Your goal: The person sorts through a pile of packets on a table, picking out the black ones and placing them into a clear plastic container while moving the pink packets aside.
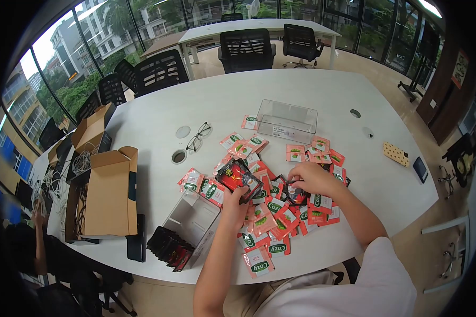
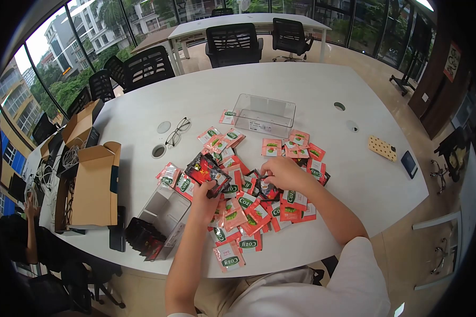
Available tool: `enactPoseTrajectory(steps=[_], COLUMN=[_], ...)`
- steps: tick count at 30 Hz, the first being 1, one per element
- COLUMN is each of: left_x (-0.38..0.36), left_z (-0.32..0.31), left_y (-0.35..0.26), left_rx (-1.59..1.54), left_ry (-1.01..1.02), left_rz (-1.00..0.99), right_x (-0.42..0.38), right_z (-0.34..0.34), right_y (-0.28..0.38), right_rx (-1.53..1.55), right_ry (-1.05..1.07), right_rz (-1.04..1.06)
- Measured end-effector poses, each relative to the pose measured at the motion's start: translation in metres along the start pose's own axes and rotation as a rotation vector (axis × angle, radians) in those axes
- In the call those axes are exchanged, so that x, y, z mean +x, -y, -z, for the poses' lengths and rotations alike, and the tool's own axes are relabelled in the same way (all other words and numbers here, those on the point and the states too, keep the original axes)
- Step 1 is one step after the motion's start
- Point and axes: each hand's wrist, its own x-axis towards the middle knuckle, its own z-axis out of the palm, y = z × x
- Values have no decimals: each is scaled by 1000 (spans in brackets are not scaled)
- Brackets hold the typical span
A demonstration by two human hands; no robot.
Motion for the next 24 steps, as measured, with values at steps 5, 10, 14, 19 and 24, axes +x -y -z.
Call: enactPoseTrajectory(steps=[5,10,14,19,24], left_x=[-3,1,7,3,5], left_z=[-24,-7,-5,-15,-4], left_y=[-22,-5,2,-6,-4], left_rx=[-281,-310,-364,-371,-327], left_ry=[132,31,75,-71,-56], left_rz=[21,79,-7,3,84], right_x=[-4,13,23,22,20], right_z=[32,35,21,-22,-45], right_y=[23,31,36,58,68], right_rx=[194,646,1161,1295,955], right_ry=[-222,-483,-279,48,185], right_rz=[43,-13,18,-87,-20])
